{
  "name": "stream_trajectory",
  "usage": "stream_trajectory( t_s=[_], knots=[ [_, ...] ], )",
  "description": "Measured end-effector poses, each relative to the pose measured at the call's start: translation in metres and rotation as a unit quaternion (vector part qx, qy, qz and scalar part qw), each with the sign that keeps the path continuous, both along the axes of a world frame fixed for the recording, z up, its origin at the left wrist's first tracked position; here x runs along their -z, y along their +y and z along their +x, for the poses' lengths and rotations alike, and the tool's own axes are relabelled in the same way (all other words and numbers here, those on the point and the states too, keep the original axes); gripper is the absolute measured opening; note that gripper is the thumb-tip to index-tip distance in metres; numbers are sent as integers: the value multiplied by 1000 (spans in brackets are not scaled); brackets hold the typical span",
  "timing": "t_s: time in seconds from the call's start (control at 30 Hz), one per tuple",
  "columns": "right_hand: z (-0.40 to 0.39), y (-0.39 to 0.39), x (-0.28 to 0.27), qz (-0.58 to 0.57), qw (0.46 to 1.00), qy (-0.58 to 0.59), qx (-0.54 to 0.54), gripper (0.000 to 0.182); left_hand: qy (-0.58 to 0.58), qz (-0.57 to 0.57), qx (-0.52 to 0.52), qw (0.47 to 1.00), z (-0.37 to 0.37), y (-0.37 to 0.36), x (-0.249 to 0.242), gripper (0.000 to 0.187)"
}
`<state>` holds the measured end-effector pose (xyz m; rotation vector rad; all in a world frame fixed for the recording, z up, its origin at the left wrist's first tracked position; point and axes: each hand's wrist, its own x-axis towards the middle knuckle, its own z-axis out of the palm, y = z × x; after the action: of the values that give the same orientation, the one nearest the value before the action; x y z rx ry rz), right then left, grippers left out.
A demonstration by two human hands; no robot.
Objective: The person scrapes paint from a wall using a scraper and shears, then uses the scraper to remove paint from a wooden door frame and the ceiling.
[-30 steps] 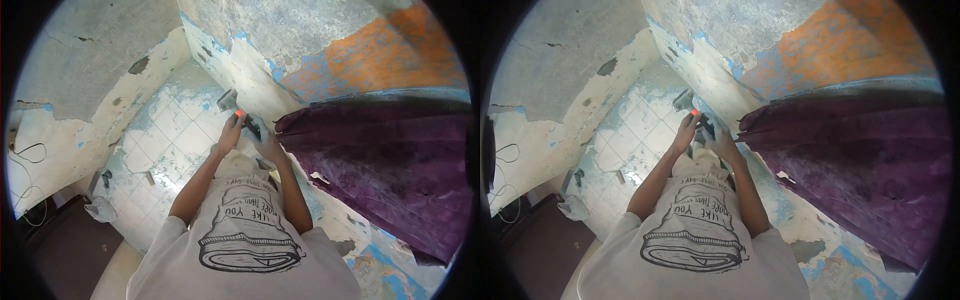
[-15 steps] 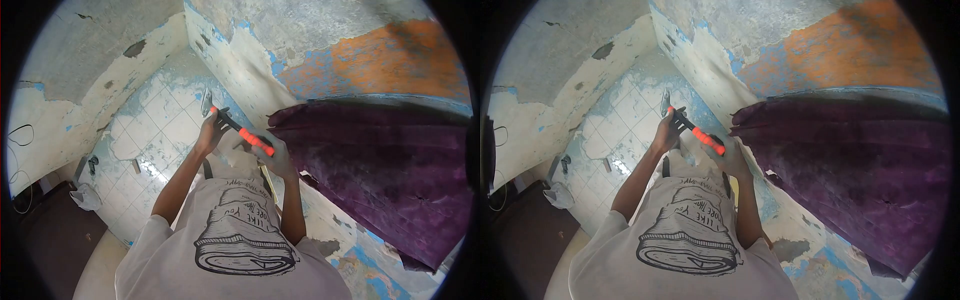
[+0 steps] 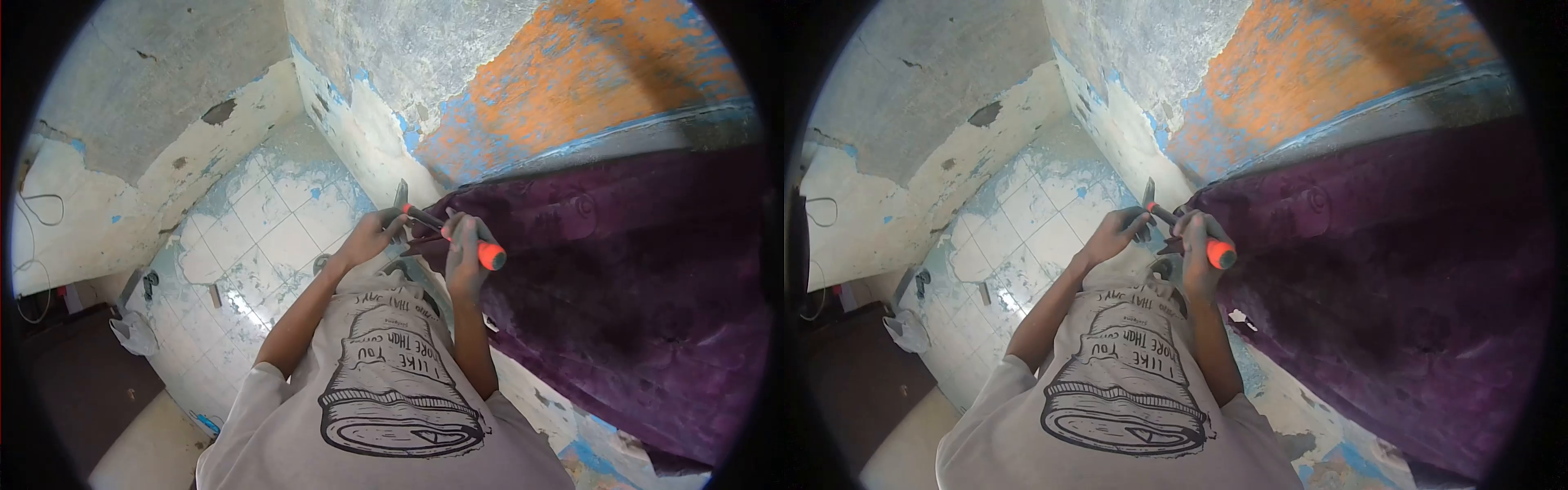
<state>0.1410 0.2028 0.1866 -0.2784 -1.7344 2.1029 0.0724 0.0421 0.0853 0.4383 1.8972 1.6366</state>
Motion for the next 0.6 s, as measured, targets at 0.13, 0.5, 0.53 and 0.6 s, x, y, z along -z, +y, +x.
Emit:
stream_trajectory(
  t_s=[0.13,0.5,0.53,0.6],
  knots=[
    [4,30,-16,55,993,98,-41,32,179,2,-79,981,5,-1,-24,31],
    [-28,27,-36,110,977,164,-84,38,421,65,1,905,-50,47,-55,40],
    [-29,22,-37,116,978,155,-77,38,416,69,8,906,-56,47,-50,40],
    [-31,8,-39,124,978,159,-48,38,368,23,102,924,-76,51,-42,25]
  ],
)
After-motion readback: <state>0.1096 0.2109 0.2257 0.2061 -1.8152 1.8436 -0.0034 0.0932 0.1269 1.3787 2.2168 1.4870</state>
